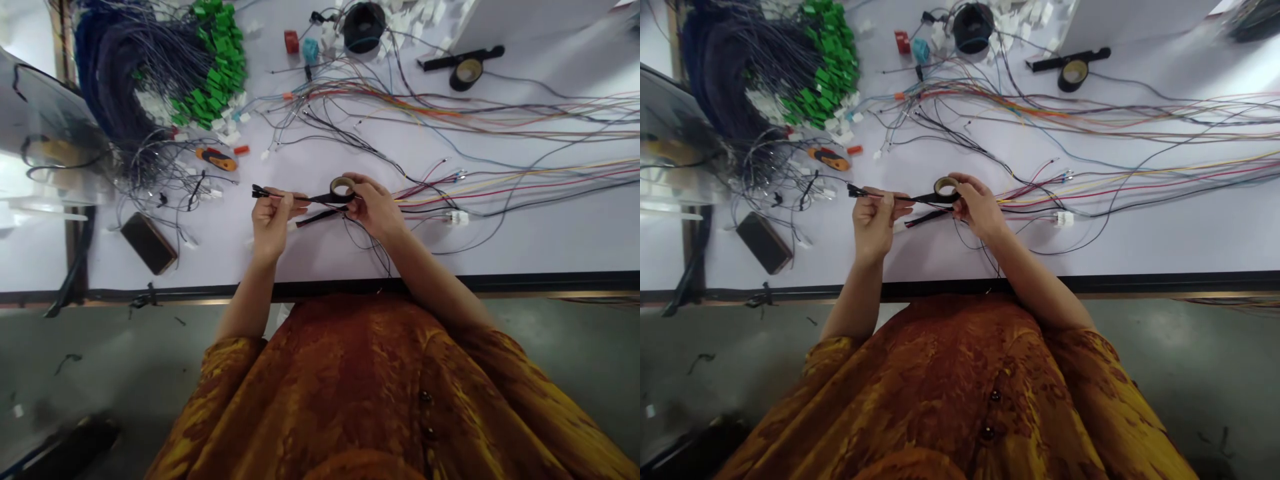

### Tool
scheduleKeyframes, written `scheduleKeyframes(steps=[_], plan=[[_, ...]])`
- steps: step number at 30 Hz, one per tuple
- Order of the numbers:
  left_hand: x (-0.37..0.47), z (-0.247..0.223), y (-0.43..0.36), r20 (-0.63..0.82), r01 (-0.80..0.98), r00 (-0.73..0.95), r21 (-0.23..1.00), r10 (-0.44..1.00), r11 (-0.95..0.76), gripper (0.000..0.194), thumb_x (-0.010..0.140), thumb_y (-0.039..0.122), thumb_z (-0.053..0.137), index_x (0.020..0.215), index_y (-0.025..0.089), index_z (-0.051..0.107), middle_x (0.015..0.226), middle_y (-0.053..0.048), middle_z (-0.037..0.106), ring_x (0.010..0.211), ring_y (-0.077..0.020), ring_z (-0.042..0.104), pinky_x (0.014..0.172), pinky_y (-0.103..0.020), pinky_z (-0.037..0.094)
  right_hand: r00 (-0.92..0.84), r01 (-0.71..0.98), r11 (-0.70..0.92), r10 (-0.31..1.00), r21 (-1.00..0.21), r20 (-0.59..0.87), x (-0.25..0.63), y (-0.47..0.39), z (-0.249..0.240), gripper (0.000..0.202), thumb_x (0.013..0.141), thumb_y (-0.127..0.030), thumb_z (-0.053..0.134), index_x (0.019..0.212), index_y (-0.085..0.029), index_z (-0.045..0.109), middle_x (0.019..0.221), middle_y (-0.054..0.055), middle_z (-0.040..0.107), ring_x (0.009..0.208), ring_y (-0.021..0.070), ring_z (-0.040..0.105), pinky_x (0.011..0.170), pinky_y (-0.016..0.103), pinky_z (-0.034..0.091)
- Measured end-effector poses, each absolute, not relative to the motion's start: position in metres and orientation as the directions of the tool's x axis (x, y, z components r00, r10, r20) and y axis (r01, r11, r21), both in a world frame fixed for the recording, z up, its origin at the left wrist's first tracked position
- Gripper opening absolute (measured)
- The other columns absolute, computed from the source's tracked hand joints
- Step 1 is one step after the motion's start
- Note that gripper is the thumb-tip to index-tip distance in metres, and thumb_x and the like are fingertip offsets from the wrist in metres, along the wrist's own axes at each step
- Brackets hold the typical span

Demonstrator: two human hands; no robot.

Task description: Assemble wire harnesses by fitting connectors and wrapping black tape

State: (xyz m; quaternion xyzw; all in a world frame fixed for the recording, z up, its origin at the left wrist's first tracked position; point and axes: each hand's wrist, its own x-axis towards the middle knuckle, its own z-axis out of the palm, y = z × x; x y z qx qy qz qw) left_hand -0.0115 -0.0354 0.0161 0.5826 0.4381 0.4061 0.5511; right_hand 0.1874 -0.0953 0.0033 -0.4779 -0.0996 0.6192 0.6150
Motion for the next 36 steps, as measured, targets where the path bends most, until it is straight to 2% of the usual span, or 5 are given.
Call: scheduleKeyframes(steps=[6, 17, 26, 32, 36], plan=[[0.012, 0.011, -0.011, -0.224, 0.124, 0.496, 0.975, 0.839, 0.186, 0.05, 0.075, 0.033, 0.087, 0.12, 0.03, 0.066, 0.098, -0.004, 0.072, 0.071, -0.0127, 0.07, 0.059, -0.022, 0.057, 0.289, -0.596, -0.165, 0.869, -0.786, -0.401, 0.195, -0.113, -0.005, 0.029, 0.08, -0.03, 0.067, 0.108, -0.025, 0.06, 0.079, -0.006, 0.06, 0.052, 0.0052, 0.046, 0.044, 0.019, 0.037], [0.035, 0.017, 0.004, -0.302, 0.219, 0.515, 0.951, 0.802, 0.218, 0.017, 0.09, 0.035, 0.072, 0.096, 0.019, 0.074, 0.064, 0.001, 0.059, 0.045, -0.0063, 0.051, 0.04, -0.017, 0.038, 0.256, -0.495, -0.153, 0.915, -0.855, -0.312, 0.191, -0.112, -0.009, 0.028, 0.084, -0.032, 0.06, 0.112, -0.027, 0.057, 0.075, -0.006, 0.055, 0.053, 0.008, 0.048, 0.048, 0.022, 0.042], [0.029, 0.028, -0.014, -0.05, 0.231, 0.364, 0.972, 0.93, -0.038, 0.032, 0.087, 0.05, 0.074, 0.081, 0.018, 0.073, 0.078, -0.003, 0.074, 0.048, -0.0079, 0.062, 0.04, -0.018, 0.045, 0.154, 0.284, 0.203, 0.955, -0.937, 0.253, 0.161, -0.142, 0.001, 0.022, 0.092, -0.031, 0.056, 0.112, -0.026, 0.065, 0.109, 0.009, 0.063, 0.097, 0.0221, 0.063, 0.089, 0.04, 0.056], [0.022, 0.045, -0.037, 0.147, 0.253, 0.636, 0.888, 0.757, -0.384, 0.016, 0.089, 0.037, 0.074, 0.085, 0.022, 0.077, 0.092, -0.004, 0.077, 0.096, -0.0178, 0.073, 0.093, -0.031, 0.059, 0.261, -0.241, -0.153, 0.941, -0.958, -0.216, 0.179, -0.094, -0.001, 0.027, 0.096, -0.049, 0.058, 0.106, -0.025, 0.055, 0.076, -0.001, 0.055, 0.052, 0.0095, 0.045, 0.044, 0.023, 0.04], [0.023, 0.026, -0.033, 0.198, 0.236, 0.508, 0.904, 0.838, -0.356, 0.025, 0.093, 0.046, 0.067, 0.085, 0.023, 0.072, 0.103, -0.004, 0.077, 0.087, -0.0158, 0.074, 0.075, -0.028, 0.061, 0.295, -0.244, -0.11, 0.938, -0.963, -0.182, 0.182, -0.094, -0.016, 0.027, 0.099, -0.043, 0.049, 0.119, -0.025, 0.054, 0.082, -0.001, 0.059, 0.055, 0.0096, 0.048, 0.047, 0.022, 0.043]])
